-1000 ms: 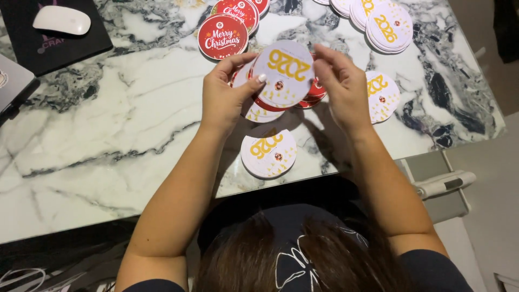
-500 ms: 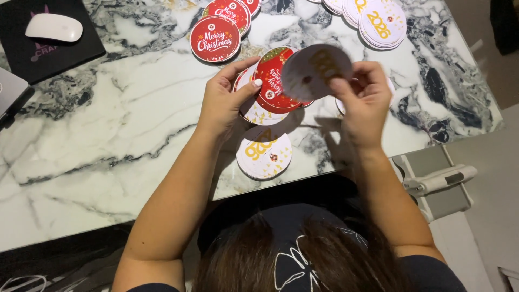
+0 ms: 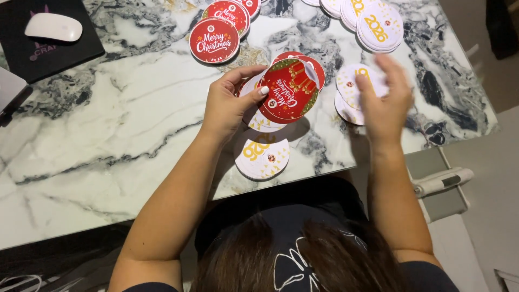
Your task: The person alternates red 'Merry Christmas' and white '2026' circular coasters by hand, placing them into separate stacks on a marble countertop. The person repeatedly picks up, flips, and places the coasters, forming two growing piles.
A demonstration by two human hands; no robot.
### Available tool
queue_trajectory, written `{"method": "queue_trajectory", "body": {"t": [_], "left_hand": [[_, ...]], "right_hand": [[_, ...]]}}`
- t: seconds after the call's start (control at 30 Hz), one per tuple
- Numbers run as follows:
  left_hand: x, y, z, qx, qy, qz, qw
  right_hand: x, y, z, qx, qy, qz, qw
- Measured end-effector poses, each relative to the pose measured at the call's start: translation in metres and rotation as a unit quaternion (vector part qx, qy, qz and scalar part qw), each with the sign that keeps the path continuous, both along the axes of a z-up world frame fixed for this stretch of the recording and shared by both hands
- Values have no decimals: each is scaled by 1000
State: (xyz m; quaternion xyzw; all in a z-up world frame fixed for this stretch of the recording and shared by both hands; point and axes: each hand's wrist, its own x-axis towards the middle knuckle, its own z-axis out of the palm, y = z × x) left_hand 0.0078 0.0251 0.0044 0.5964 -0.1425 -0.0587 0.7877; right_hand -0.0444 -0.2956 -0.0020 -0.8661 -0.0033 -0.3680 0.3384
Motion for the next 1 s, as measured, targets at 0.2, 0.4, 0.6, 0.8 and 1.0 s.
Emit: {"method": "queue_trajectory", "body": {"t": [0.2,0.4,0.6,0.8,1.0], "left_hand": [[2,1,-3,-23,29,47,998],[18,20,-6,-121,45,94,987],[13,23,-1,-151,10,146,978],[5,9,0,-114,47,102,987],[4,9,9,-111,160,20,981]], "right_hand": [[13,87,19,321,124,237,909],[47,74,27,337,89,213,913],[59,69,11,107,175,29,978],[35,93,30,121,72,202,969],[21,104,13,370,118,251,887]]}}
